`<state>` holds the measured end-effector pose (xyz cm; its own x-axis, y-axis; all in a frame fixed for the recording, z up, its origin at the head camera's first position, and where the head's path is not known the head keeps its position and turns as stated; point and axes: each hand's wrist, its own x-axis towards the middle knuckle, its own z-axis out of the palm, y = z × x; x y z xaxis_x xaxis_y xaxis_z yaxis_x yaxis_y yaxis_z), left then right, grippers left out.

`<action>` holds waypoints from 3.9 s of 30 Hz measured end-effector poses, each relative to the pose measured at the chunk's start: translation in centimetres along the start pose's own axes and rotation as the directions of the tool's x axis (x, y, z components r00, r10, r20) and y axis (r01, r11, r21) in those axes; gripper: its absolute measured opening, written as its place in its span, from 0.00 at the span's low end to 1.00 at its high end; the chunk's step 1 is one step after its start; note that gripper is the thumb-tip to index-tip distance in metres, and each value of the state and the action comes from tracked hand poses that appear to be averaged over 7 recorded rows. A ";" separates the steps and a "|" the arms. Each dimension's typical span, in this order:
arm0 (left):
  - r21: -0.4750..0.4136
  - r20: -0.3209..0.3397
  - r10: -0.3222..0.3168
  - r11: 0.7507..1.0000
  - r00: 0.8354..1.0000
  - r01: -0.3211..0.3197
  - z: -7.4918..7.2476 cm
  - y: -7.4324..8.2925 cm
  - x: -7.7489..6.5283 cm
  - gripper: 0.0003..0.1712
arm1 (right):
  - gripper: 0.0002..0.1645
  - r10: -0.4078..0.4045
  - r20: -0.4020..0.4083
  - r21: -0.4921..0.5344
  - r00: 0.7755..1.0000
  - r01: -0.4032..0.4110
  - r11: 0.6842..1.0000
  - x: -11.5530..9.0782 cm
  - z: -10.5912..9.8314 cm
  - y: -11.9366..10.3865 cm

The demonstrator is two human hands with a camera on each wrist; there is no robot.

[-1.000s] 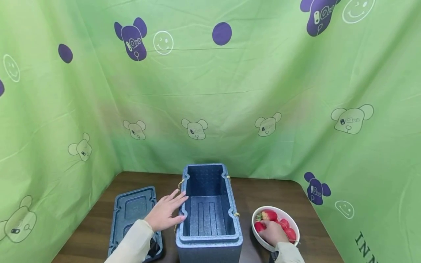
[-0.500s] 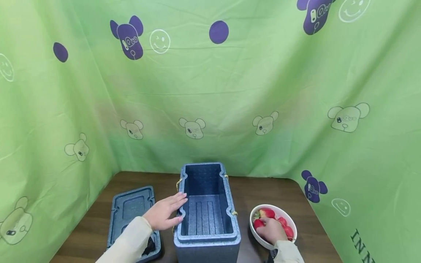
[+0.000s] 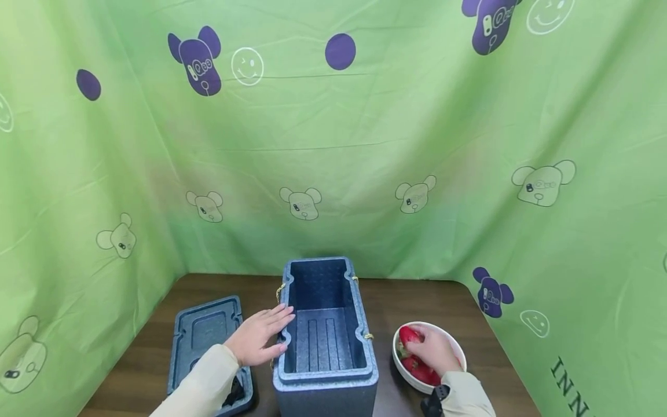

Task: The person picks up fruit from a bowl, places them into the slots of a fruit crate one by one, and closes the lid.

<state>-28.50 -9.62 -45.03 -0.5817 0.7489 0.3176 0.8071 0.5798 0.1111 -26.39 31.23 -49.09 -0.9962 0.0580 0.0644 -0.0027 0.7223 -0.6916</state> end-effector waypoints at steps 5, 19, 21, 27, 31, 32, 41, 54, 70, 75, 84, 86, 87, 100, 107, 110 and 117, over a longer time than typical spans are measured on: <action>-0.001 -0.008 0.005 1.000 1.000 -0.005 -0.1 0.1 0.0 0.33 | 0.28 0.008 0.007 -0.006 1.000 -0.008 1.000 0.3 -1.1 -1.1; 0.001 -0.004 -0.004 1.000 1.000 0.004 -0.1 0.2 0.0 0.33 | 0.28 -0.082 0.003 0.021 0.997 0.082 0.996 0.4 -2.8 -4.3; 0.000 -0.007 -0.002 1.000 1.000 0.002 -0.1 0.2 -0.1 0.33 | 0.28 -0.106 0.005 0.014 0.994 0.106 0.994 0.5 -3.1 -4.7; 0.000 -0.019 0.000 1.000 1.000 0.000 0.0 0.3 -0.1 0.33 | 0.29 -0.077 0.054 0.111 0.996 0.071 0.991 0.7 -3.9 -5.9; -0.001 -0.017 -0.002 1.000 1.000 0.002 0.0 0.4 -0.1 0.33 | 0.29 -0.038 0.071 0.145 0.997 0.027 0.989 0.7 -4.1 -6.7; -0.005 -0.017 -0.003 1.000 1.000 0.003 0.0 0.4 -0.1 0.33 | 0.29 -0.037 0.068 0.147 0.997 0.027 0.989 0.8 -4.1 -6.9; -0.011 -0.027 -0.006 1.000 1.000 0.005 0.2 0.2 -0.1 0.33 | 0.27 -0.124 0.053 0.144 0.991 0.115 0.983 1.3 -4.2 -9.6; 0.016 -0.060 0.022 1.000 0.998 -0.021 0.1 -0.2 -0.2 0.32 | 0.28 -0.216 0.062 0.222 0.975 0.197 0.955 2.5 -2.3 -12.6; 0.006 -0.039 0.003 1.000 0.999 -0.002 -0.1 0.2 -0.1 0.33 | 0.30 -0.333 0.145 0.279 0.932 0.285 0.917 4.3 -0.1 -15.0; 0.005 -0.036 -0.004 1.000 0.999 0.005 -0.1 0.3 -0.1 0.33 | 0.30 -0.333 0.150 0.266 0.931 0.286 0.921 4.9 0.6 -15.9; -0.015 -0.025 -0.018 1.000 1.000 0.018 -0.1 0.3 0.0 0.34 | 0.30 -0.350 0.164 0.272 0.922 0.299 0.915 6.1 2.1 -17.1; -0.021 -0.029 -0.020 1.000 0.999 0.020 -0.1 0.3 0.0 0.33 | 0.30 -0.351 0.168 0.269 0.921 0.299 0.915 6.3 2.5 -17.4; -0.022 -0.031 -0.020 1.000 0.999 0.019 0.0 0.2 0.0 0.33 | 0.29 -0.350 0.168 0.266 0.921 0.300 0.916 6.3 2.6 -17.5; -0.011 -0.029 -0.004 1.000 1.000 0.004 -0.1 0.1 0.0 0.33 | 0.27 -0.381 0.237 0.217 0.894 0.334 0.917 6.6 5.1 -18.1; -0.004 -0.023 -0.012 1.000 1.000 0.012 -0.1 0.1 0.1 0.33 | 0.27 -0.379 0.270 0.206 0.885 0.332 0.921 6.7 6.1 -18.0; -0.017 -0.016 -0.019 1.000 1.000 0.019 0.0 0.1 0.1 0.33 | 0.27 -0.358 0.263 0.203 0.896 0.311 0.929 6.5 6.5 -17.9; -0.026 -0.015 -0.020 0.999 1.000 0.019 0.1 0.1 0.0 0.33 | 0.27 -0.363 0.299 0.150 0.882 0.333 0.931 5.9 7.6 -17.9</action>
<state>-28.46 -9.53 -45.12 -0.5958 0.7323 0.3297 0.7981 0.5857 0.1413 -32.92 13.44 -41.78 -0.9040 -0.4173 0.0930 -0.3469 0.5888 -0.7301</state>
